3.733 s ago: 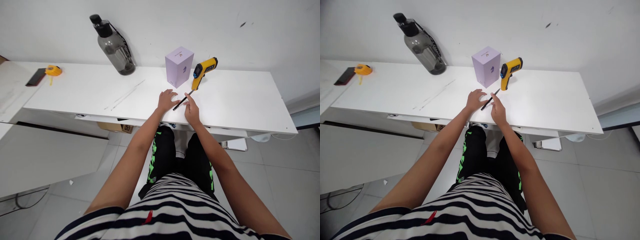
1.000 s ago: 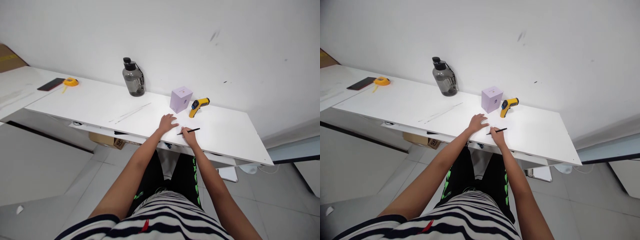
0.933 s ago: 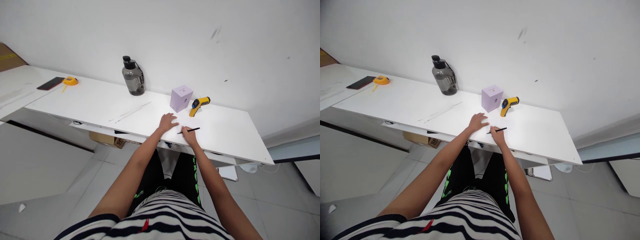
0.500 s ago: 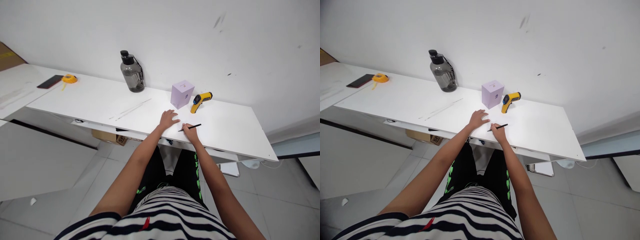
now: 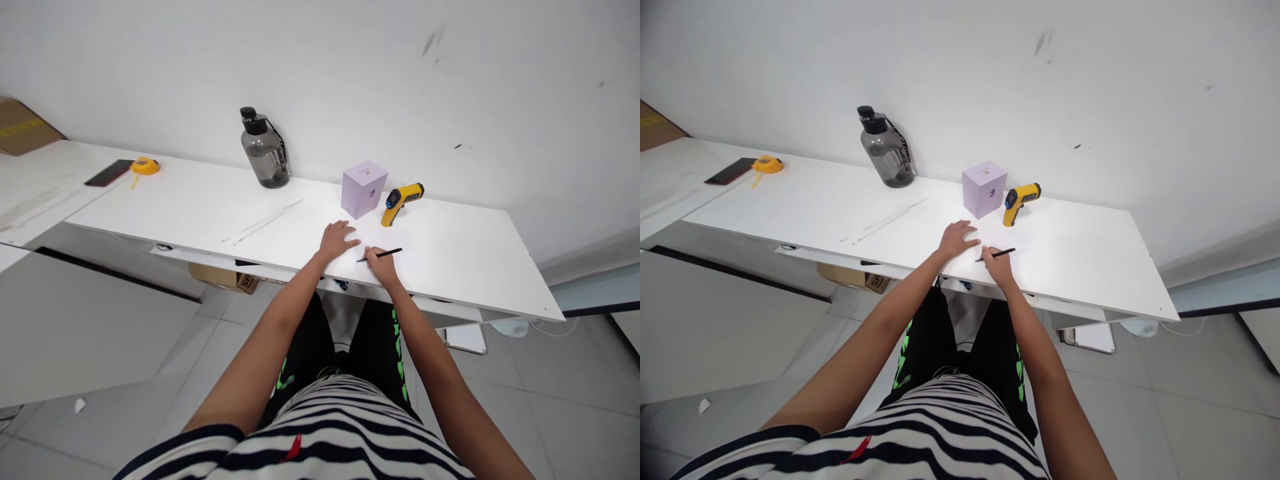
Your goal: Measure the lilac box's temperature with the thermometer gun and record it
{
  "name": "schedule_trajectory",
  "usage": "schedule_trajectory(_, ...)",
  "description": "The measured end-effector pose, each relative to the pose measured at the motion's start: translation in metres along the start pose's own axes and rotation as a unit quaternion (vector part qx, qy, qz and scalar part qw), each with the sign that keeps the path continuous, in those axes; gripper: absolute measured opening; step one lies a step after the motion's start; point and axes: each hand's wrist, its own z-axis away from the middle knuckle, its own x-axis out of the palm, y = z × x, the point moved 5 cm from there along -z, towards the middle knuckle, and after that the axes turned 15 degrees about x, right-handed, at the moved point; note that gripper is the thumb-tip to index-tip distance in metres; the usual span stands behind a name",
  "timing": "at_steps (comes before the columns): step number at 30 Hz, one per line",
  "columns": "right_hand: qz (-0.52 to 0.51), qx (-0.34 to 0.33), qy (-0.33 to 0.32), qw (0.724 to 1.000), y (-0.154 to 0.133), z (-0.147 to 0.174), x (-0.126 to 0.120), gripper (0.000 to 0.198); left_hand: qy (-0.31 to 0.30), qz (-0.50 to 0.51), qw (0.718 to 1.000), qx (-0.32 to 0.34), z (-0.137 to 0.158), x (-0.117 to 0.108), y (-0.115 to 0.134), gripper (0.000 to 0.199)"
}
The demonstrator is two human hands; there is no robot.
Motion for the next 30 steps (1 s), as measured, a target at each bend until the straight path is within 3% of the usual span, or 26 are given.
schedule_trajectory(30,-0.005,-0.004,0.023,1.000,0.0005,-0.0012,-0.0042,0.040,0.009,-0.009,1.000,-0.002,-0.0003,-0.0006,0.0002,0.052)
